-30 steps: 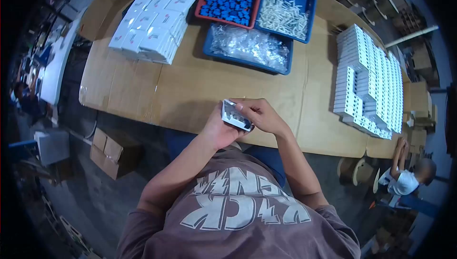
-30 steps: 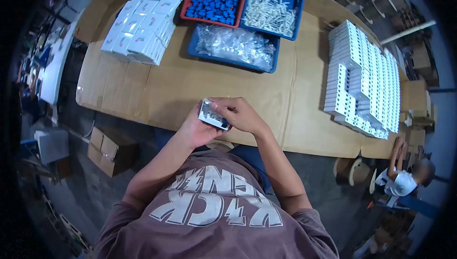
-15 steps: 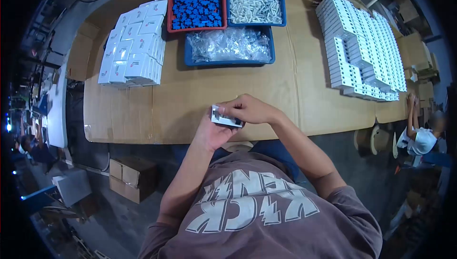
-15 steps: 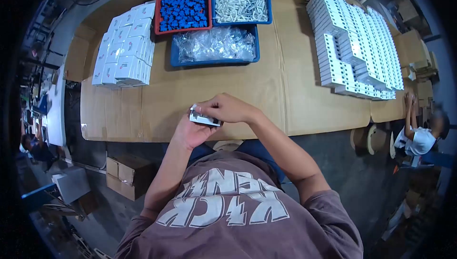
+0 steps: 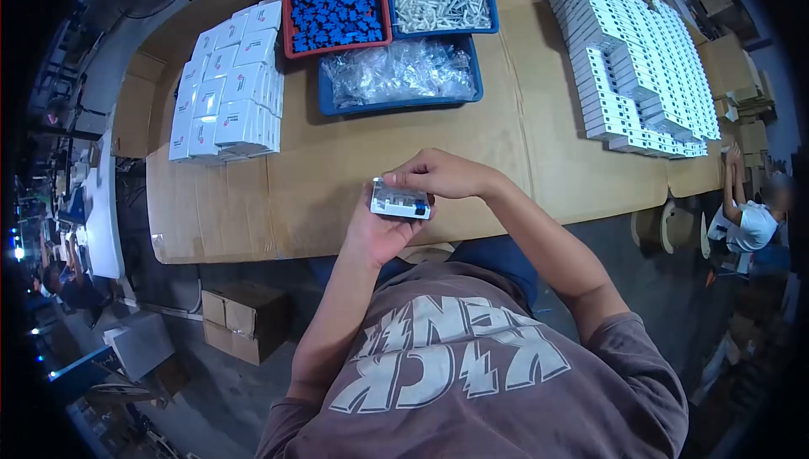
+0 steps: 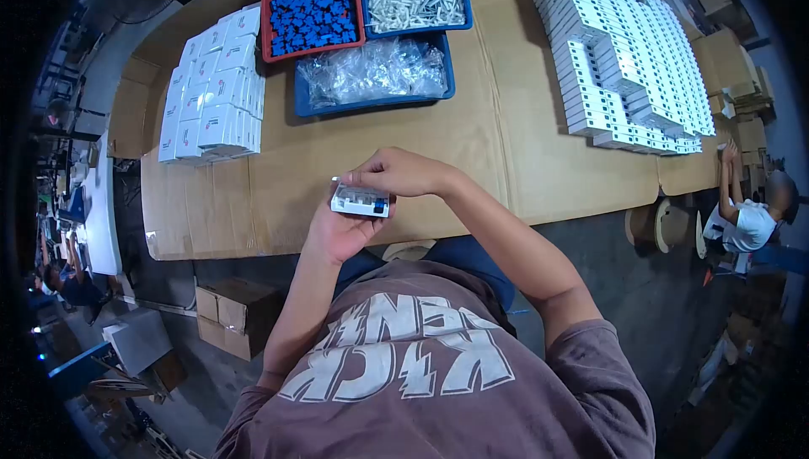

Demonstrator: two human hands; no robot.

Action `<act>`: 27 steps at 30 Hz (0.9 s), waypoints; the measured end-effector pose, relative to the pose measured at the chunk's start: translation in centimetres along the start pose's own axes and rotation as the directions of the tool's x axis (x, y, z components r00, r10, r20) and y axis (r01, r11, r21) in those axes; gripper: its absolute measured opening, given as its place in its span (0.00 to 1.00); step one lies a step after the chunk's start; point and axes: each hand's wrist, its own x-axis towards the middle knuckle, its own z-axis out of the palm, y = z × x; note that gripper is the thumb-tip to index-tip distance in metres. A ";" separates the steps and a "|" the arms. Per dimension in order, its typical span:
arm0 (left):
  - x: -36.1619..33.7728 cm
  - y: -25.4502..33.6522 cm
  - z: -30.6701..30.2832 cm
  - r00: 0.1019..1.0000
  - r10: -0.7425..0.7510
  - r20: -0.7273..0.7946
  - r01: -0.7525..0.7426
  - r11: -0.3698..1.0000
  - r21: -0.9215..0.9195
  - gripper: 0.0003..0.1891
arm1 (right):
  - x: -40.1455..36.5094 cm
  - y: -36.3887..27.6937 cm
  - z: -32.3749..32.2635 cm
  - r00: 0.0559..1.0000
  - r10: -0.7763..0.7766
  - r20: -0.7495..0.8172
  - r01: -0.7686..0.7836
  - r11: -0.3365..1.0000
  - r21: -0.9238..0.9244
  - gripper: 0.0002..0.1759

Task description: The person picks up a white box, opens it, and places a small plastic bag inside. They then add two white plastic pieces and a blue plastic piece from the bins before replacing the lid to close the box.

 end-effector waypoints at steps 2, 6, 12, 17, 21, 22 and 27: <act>0.2 0.2 -0.2 1.000 -0.006 0.006 0.006 1.000 0.017 0.30 | -0.1 -0.3 0.0 1.000 0.023 0.010 -0.023 1.000 0.000 0.31; 0.1 0.7 -0.8 0.998 -0.035 0.054 0.035 0.999 -0.003 0.30 | -0.1 -0.1 0.3 1.000 0.006 -0.013 -0.007 0.994 -0.107 0.30; 0.3 1.0 -0.3 1.000 -0.003 -0.016 0.004 1.000 0.022 0.26 | 0.0 0.4 1.0 0.999 -0.025 -0.027 0.021 0.989 -0.148 0.29; 0.9 1.4 -1.6 0.999 0.037 -0.013 -0.035 0.994 0.099 0.24 | 0.4 1.5 2.1 0.993 -0.107 -0.041 0.098 0.981 -0.167 0.28; 0.5 0.6 -1.1 0.998 0.056 -0.021 -0.054 0.993 0.107 0.26 | -0.2 1.8 3.0 0.997 -0.042 -0.065 0.033 0.990 -0.141 0.28; 0.4 0.5 -1.1 0.998 0.055 -0.014 -0.053 0.993 0.104 0.27 | -0.9 0.3 2.7 1.000 -0.005 -0.024 0.003 0.996 -0.090 0.30; -0.1 -1.0 0.4 0.977 0.156 -0.143 -0.123 0.969 0.216 0.38 | -1.4 1.2 3.2 0.993 -0.099 -0.061 0.089 0.986 -0.141 0.33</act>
